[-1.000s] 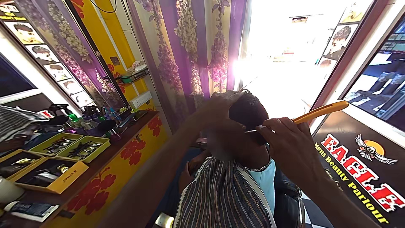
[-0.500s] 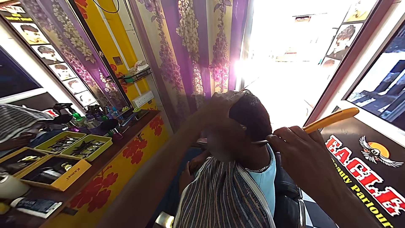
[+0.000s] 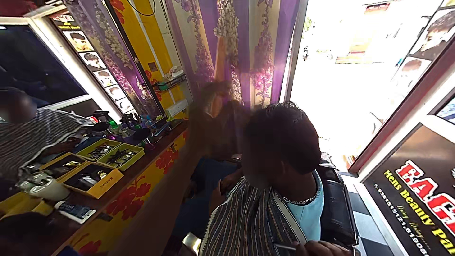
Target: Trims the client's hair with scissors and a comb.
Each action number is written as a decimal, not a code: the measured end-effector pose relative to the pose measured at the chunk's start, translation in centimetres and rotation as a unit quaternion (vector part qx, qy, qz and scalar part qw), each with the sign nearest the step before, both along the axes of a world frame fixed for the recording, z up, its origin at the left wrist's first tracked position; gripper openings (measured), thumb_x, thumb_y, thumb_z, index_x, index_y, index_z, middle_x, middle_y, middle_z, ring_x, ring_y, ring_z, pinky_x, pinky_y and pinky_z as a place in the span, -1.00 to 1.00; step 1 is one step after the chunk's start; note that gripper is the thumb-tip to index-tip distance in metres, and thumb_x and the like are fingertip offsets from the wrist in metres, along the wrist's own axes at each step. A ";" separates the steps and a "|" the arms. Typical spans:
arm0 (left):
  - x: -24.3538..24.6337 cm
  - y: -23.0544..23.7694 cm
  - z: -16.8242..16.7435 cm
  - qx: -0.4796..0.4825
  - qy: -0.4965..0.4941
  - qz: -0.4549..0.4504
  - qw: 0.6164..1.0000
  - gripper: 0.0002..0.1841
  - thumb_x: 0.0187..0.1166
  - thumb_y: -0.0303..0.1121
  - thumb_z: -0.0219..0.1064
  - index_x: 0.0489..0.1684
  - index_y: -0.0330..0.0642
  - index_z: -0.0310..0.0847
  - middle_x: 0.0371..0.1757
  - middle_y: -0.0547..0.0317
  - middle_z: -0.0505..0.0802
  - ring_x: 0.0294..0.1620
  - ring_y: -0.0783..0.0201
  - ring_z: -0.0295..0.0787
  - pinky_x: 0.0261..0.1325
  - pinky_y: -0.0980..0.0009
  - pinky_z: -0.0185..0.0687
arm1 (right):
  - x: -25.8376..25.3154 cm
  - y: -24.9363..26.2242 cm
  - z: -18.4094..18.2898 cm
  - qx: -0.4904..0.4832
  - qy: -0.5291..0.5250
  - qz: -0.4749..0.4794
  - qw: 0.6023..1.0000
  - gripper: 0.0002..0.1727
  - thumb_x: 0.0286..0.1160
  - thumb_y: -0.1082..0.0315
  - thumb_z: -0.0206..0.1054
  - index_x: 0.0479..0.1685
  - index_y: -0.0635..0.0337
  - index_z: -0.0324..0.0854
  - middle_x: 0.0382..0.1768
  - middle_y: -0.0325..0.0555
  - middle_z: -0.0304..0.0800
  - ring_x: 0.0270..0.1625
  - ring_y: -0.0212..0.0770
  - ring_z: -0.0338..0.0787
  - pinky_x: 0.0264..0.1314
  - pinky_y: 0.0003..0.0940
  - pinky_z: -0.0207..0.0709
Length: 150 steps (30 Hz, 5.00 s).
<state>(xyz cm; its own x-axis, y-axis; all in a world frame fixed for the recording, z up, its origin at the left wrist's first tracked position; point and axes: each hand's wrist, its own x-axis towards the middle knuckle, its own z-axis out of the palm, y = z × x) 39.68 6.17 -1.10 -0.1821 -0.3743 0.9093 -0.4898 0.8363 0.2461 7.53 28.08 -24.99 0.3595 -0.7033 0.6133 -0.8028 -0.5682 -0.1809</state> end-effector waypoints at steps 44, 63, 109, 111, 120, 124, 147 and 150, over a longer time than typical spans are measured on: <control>-5.2 -4.2 -3.8 0.133 -0.288 -0.121 0.940 0.17 0.18 0.33 0.55 0.86 -0.08 0.14 0.75 -0.08 0.43 0.63 -0.09 0.49 0.54 -0.27 0.35 | 9.5 -9.1 21.9 -0.096 0.229 -0.189 0.950 -0.68 0.43 0.68 0.24 -0.04 0.17 0.83 -0.05 0.07 0.78 0.06 0.18 0.73 0.05 0.14 0.43; -5.1 -4.7 -3.7 0.085 -0.286 -0.114 0.948 0.11 0.18 0.38 0.47 0.79 -0.12 0.28 0.66 -0.04 0.58 0.59 -0.02 0.56 0.53 -0.22 0.34 | 8.7 -10.1 21.2 -0.115 0.244 -0.194 0.943 -0.69 0.46 0.65 0.20 -0.06 0.13 0.80 -0.05 0.03 0.76 0.10 0.14 0.71 0.02 0.10 0.39; -2.7 5.9 -11.5 0.008 0.087 -0.173 0.981 -0.44 0.79 0.25 -0.14 0.54 0.19 0.44 0.38 0.45 0.60 0.26 0.54 0.60 0.26 0.49 0.61 | 18.8 -2.0 4.9 -0.066 -0.421 -0.143 0.893 -0.76 0.71 0.33 0.26 0.19 0.08 0.75 0.04 -0.10 0.75 -0.04 -0.30 0.80 -0.03 -0.38 0.78; -2.0 3.7 -7.6 -0.012 0.053 -0.181 0.982 -0.54 0.77 0.00 0.16 0.37 -0.14 0.64 0.19 0.10 0.70 -0.05 0.38 0.68 -0.06 0.45 0.67 | 18.0 -2.5 6.1 -0.066 -0.478 -0.134 0.865 -0.75 0.79 0.28 0.18 0.19 0.20 0.65 -0.02 -0.12 0.76 -0.13 -0.25 0.83 -0.13 -0.29 0.83; -6.2 -0.5 2.0 -0.099 -0.416 -0.211 0.879 -0.79 0.58 -0.16 0.44 -0.08 -0.06 0.83 0.04 0.12 0.77 0.04 0.14 0.76 0.02 0.15 0.74 | 17.9 -5.8 6.8 0.197 -0.268 -0.198 0.922 -0.64 0.88 0.10 -0.05 0.36 0.02 0.50 -0.21 -0.38 0.87 -0.26 -0.31 0.90 -0.36 -0.26 0.82; -8.5 -0.3 1.2 -0.094 -0.526 -0.211 0.819 -0.82 0.49 -0.22 0.51 -0.26 -0.14 0.78 -0.10 0.11 0.78 -0.15 0.10 0.79 -0.16 0.09 0.72 | 16.9 -7.8 6.0 0.002 -0.064 -0.342 0.938 -0.72 0.73 0.16 0.06 0.08 0.10 0.58 -0.69 -0.30 0.60 -0.71 -0.16 0.69 -0.73 -0.15 0.53; -11.2 1.4 2.8 -0.081 -0.616 -0.179 0.763 -0.88 0.61 -0.49 0.29 -0.34 -0.18 0.71 -0.16 0.06 0.79 -0.17 0.04 0.77 -0.20 0.06 0.61 | 15.4 -9.0 5.9 -0.035 -0.083 -0.381 0.920 -0.69 0.71 0.17 0.05 0.03 0.20 0.57 -0.66 -0.27 0.64 -0.67 -0.16 0.71 -0.71 -0.20 0.52; -11.2 1.4 2.9 -0.074 -0.623 -0.177 0.758 -0.91 0.57 -0.49 0.33 -0.34 -0.18 0.71 -0.14 0.06 0.79 -0.16 0.04 0.77 -0.18 0.06 0.60 | 15.3 -8.9 5.9 -0.013 -0.070 -0.375 0.924 -0.69 0.72 0.17 0.05 0.06 0.20 0.57 -0.68 -0.26 0.62 -0.67 -0.14 0.71 -0.70 -0.19 0.53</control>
